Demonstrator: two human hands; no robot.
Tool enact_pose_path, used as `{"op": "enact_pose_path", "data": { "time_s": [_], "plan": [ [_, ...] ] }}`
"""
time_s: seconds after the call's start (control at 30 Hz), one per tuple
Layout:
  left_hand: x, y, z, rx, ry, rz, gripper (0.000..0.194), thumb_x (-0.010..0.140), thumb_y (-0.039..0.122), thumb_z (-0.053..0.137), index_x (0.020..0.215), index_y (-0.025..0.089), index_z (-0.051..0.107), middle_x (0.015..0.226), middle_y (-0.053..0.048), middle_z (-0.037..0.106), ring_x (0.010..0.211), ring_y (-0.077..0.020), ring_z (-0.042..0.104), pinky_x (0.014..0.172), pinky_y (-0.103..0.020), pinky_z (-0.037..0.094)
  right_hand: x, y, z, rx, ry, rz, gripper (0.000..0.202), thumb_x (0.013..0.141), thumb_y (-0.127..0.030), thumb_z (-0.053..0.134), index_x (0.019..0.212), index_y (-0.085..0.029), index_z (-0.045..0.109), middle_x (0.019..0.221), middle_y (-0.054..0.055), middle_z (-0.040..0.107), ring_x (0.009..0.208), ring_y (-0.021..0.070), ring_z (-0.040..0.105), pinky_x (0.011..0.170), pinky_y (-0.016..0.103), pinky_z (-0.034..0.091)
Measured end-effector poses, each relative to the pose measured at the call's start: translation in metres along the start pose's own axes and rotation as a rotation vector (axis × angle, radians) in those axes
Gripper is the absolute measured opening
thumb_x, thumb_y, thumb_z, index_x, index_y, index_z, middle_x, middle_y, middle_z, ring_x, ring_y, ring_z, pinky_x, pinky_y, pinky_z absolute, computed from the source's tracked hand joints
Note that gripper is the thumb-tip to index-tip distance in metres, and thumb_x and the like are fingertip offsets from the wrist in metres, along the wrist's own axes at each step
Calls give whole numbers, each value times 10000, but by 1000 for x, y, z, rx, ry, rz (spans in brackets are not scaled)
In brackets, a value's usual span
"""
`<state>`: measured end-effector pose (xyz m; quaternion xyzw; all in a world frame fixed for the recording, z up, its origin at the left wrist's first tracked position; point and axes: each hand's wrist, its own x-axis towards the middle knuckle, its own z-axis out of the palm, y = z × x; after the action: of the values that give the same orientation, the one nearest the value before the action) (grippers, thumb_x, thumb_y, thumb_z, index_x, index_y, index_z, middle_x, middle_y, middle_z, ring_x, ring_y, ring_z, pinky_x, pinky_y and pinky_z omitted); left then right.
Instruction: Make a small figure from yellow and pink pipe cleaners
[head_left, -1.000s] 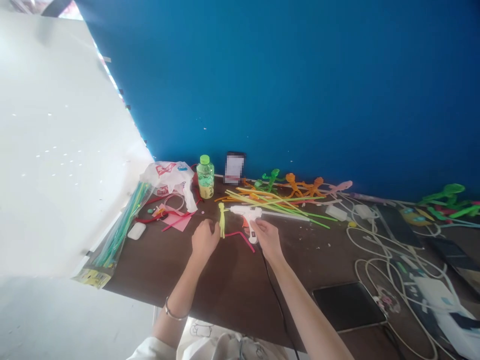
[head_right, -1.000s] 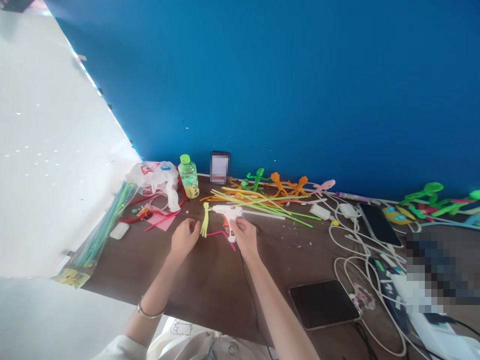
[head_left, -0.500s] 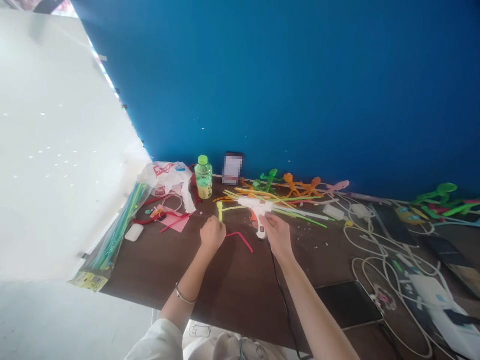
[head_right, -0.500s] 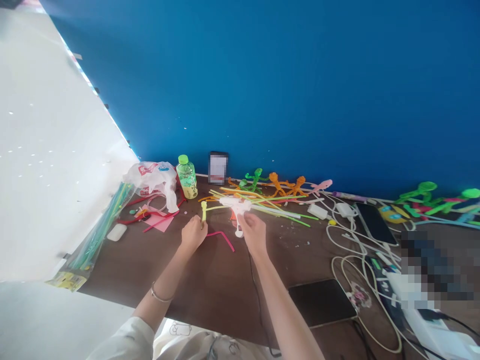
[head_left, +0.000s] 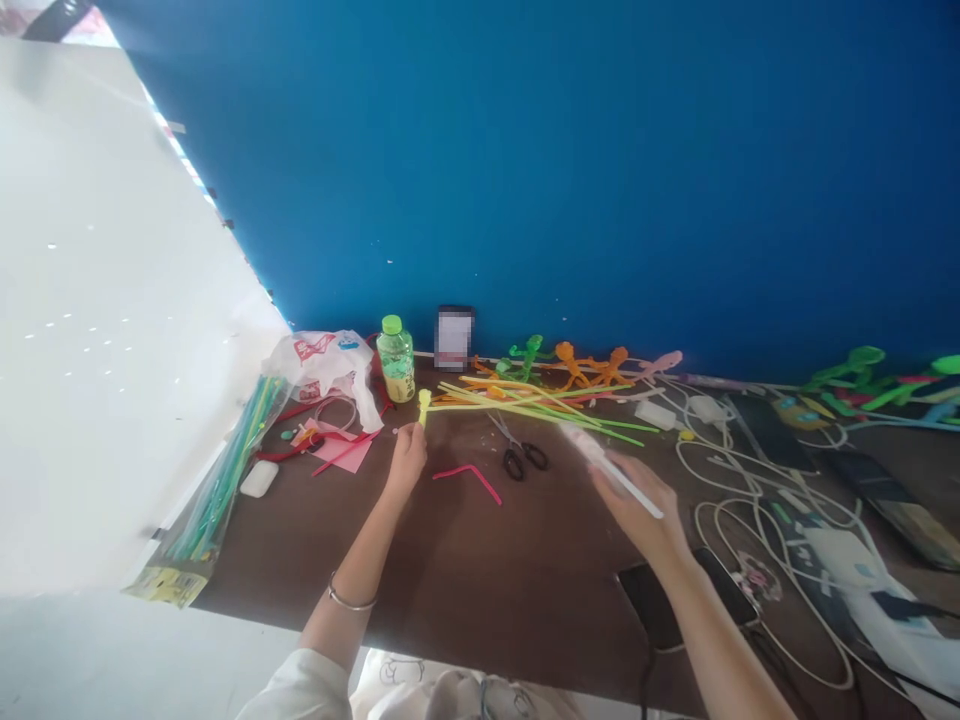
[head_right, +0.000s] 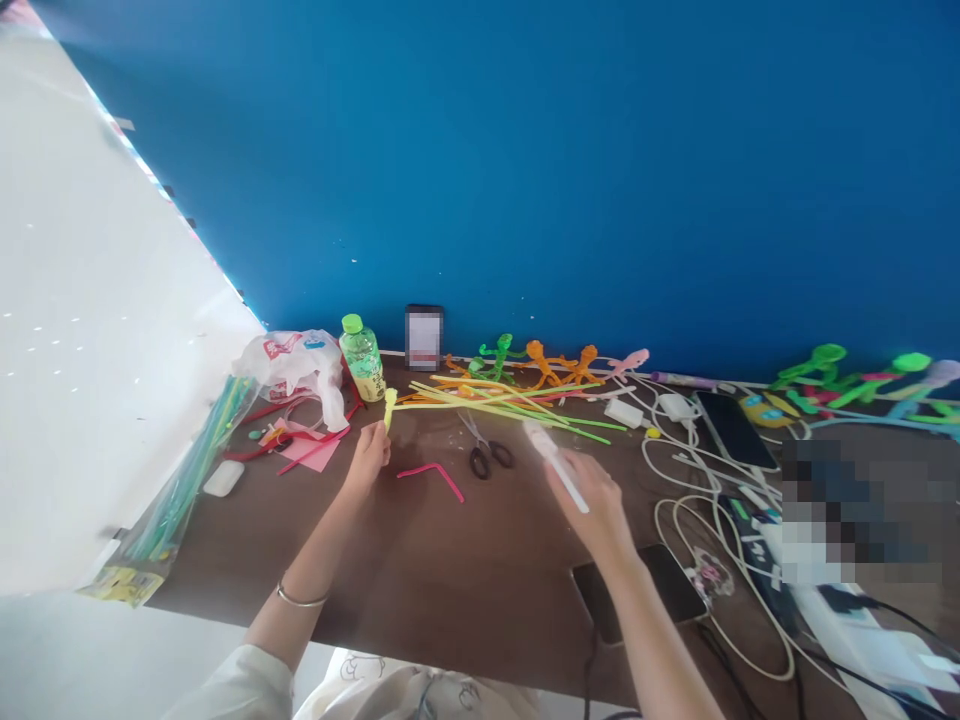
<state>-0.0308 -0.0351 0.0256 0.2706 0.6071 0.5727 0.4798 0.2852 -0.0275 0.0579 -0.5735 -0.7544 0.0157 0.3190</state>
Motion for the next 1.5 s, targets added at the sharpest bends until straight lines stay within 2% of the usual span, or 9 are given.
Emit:
{"op": "enact_pose_path", "data": {
  "time_s": [0.13,0.27,0.33,0.43,0.53,0.63,0.77,1.0,1.5],
  "plan": [
    [8,0,1,-126,-73,-17,255,793,407,445,765,153,456,512,90,226,373,-27,214,375,-169,168,-11,53,-6,-185,-24,-59,280,815,-362,399,930,-172,570,854,131,636,813,261,592,737,376,465],
    [10,-5,4,-229,-171,-45,269,771,424,491,730,167,426,545,75,279,419,-30,280,410,-169,245,-17,71,2,-240,-161,-95,246,782,-259,412,915,-155,590,856,142,628,808,267,571,730,391,458],
    [9,-6,5,-308,-239,-71,284,751,426,531,723,174,403,591,58,354,472,-39,357,459,-180,312,-16,57,7,-233,-156,-63,213,754,-227,431,851,-170,612,861,133,627,800,267,564,740,408,448],
    [7,-8,6,-394,-330,-93,292,728,397,584,727,172,398,643,41,408,513,-43,400,487,-186,340,-16,2,24,-130,-54,5,196,782,-229,420,798,-187,610,861,116,621,823,253,554,768,406,438],
    [4,-10,6,-459,-387,-115,269,728,352,606,729,159,419,583,68,325,429,-12,277,413,-153,232,-19,-66,56,80,-188,-49,151,804,-253,442,799,-189,579,816,92,596,807,229,550,746,355,456],
    [2,-13,4,-470,-394,-153,253,743,360,592,755,152,449,550,84,241,402,-7,182,390,-151,166,-22,-106,89,88,-265,-24,101,789,-223,465,729,-185,537,779,97,556,753,237,533,696,361,458],
    [-3,-14,4,-435,-397,-147,275,744,406,575,807,160,471,535,91,202,395,-10,162,385,-152,143,-19,-110,101,162,-297,-16,183,823,-156,369,682,-201,478,716,74,550,682,221,533,636,343,442],
    [-11,-12,10,-380,-414,-137,328,734,473,556,762,167,440,520,90,249,385,-10,193,383,-158,155,-1,-125,95,480,-146,48,125,845,-252,420,860,-203,535,803,54,624,721,174,591,684,288,461],
    [-11,-15,11,-470,-542,-280,415,721,465,583,624,176,301,493,105,173,359,-2,143,367,-159,106,18,-148,119,559,23,19,134,840,-257,457,801,-195,569,736,46,614,656,147,569,619,266,475]
  ]
}}
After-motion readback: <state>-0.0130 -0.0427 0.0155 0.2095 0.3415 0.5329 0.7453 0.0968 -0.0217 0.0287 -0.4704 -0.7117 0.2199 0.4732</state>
